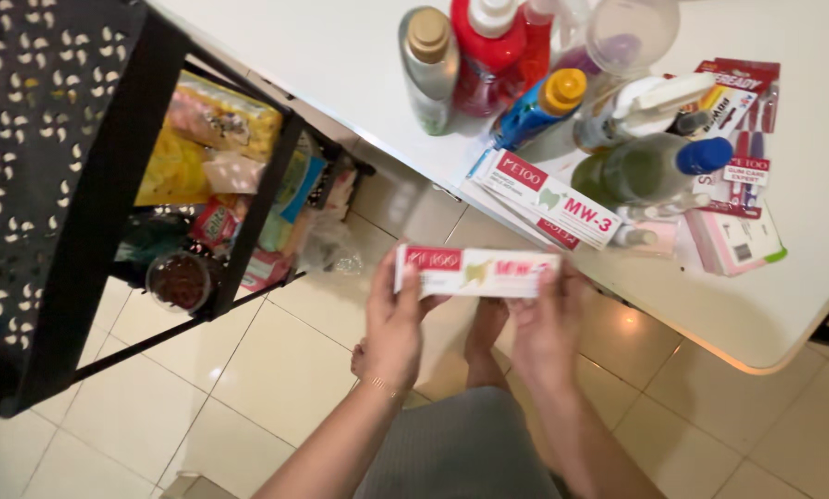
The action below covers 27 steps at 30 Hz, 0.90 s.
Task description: The person moves a rolling cart filled with various household items to a white table. They then systematically remove items from the cart, including bottles, boxes, and packets, and place them onto the table surface.
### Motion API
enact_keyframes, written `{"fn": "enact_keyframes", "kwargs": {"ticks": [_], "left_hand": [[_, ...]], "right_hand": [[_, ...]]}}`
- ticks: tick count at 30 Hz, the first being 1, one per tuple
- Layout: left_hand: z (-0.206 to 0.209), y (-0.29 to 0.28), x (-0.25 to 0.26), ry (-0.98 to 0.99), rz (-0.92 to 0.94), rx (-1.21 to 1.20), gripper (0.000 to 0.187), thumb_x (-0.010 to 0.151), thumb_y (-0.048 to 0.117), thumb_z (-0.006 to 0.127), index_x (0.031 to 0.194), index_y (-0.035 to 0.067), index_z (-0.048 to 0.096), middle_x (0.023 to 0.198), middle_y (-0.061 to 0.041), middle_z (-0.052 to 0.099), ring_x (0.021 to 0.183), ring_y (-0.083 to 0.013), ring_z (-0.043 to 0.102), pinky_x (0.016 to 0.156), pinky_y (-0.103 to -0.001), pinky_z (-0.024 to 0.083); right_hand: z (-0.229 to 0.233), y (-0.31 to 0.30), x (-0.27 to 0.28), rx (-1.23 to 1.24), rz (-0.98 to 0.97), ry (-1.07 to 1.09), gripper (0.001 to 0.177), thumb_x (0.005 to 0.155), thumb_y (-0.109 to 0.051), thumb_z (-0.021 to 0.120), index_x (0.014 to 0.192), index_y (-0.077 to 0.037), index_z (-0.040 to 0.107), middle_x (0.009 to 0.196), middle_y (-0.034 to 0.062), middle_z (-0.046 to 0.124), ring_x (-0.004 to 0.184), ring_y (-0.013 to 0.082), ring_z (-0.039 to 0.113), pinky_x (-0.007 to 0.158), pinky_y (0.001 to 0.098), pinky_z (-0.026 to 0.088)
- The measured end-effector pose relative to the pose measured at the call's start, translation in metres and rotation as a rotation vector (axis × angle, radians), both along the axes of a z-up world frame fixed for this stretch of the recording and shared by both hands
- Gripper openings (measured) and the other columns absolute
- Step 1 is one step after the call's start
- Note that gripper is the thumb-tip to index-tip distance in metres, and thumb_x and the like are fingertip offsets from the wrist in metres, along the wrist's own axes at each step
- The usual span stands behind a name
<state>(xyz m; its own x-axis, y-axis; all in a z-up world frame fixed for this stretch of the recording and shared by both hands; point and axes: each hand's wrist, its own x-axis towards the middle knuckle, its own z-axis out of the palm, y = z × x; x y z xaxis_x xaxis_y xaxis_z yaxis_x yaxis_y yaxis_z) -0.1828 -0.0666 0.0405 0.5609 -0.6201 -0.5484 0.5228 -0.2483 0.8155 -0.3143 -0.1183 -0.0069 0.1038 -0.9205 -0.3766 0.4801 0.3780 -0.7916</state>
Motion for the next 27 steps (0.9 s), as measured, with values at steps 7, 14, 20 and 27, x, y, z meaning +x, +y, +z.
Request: {"fn": "enact_keyframes", "kwargs": {"ticks": [7, 14, 20, 27], "left_hand": [[-0.032, -0.081, -0.028, -0.563, -0.300, -0.029, 0.048, 0.084, 0.025, 0.051, 0.124, 0.000, 0.039, 0.113, -0.017, 0.047, 0.100, -0.0194, 0.051, 0.075, -0.028, 0.051], [-0.052, -0.103, -0.037, -0.876, -0.424, 0.033, 0.054, 0.084, 0.022, 0.052, 0.128, -0.001, 0.032, 0.121, -0.017, 0.048, 0.107, -0.0341, 0.038, 0.095, -0.037, 0.027], [-0.051, -0.097, -0.036, -0.777, -0.304, -0.136, 0.057, 0.083, 0.016, 0.051, 0.130, -0.001, 0.024, 0.127, -0.018, 0.035, 0.104, -0.0266, 0.045, 0.083, -0.033, 0.042], [-0.052, -0.059, 0.007, -0.808, -0.138, 0.006, 0.052, 0.081, 0.016, 0.053, 0.127, 0.003, 0.031, 0.123, -0.016, 0.037, 0.095, -0.0246, 0.047, 0.074, -0.032, 0.045]], "right_hand": [[0.003, -0.054, -0.034, -0.193, -0.103, 0.452, 0.037, 0.091, -0.015, 0.048, 0.121, 0.000, 0.034, 0.112, 0.0091, 0.046, 0.097, 0.0126, 0.052, 0.082, 0.0279, 0.048], [-0.007, -0.060, -0.037, -0.252, -0.049, 0.846, 0.048, 0.088, -0.015, 0.055, 0.129, 0.002, 0.035, 0.117, 0.0112, 0.032, 0.107, 0.0181, 0.041, 0.083, 0.0282, 0.046], [-0.018, -0.055, -0.041, -0.297, 0.002, 0.876, 0.058, 0.088, -0.014, 0.058, 0.135, -0.001, 0.026, 0.125, 0.0143, 0.026, 0.113, 0.0216, 0.037, 0.085, 0.0299, 0.045], [0.006, -0.025, -0.033, -0.503, 0.058, 1.120, 0.067, 0.095, -0.004, 0.060, 0.142, -0.009, 0.013, 0.134, 0.0157, 0.016, 0.115, 0.0244, 0.033, 0.089, 0.0372, 0.041]]}}
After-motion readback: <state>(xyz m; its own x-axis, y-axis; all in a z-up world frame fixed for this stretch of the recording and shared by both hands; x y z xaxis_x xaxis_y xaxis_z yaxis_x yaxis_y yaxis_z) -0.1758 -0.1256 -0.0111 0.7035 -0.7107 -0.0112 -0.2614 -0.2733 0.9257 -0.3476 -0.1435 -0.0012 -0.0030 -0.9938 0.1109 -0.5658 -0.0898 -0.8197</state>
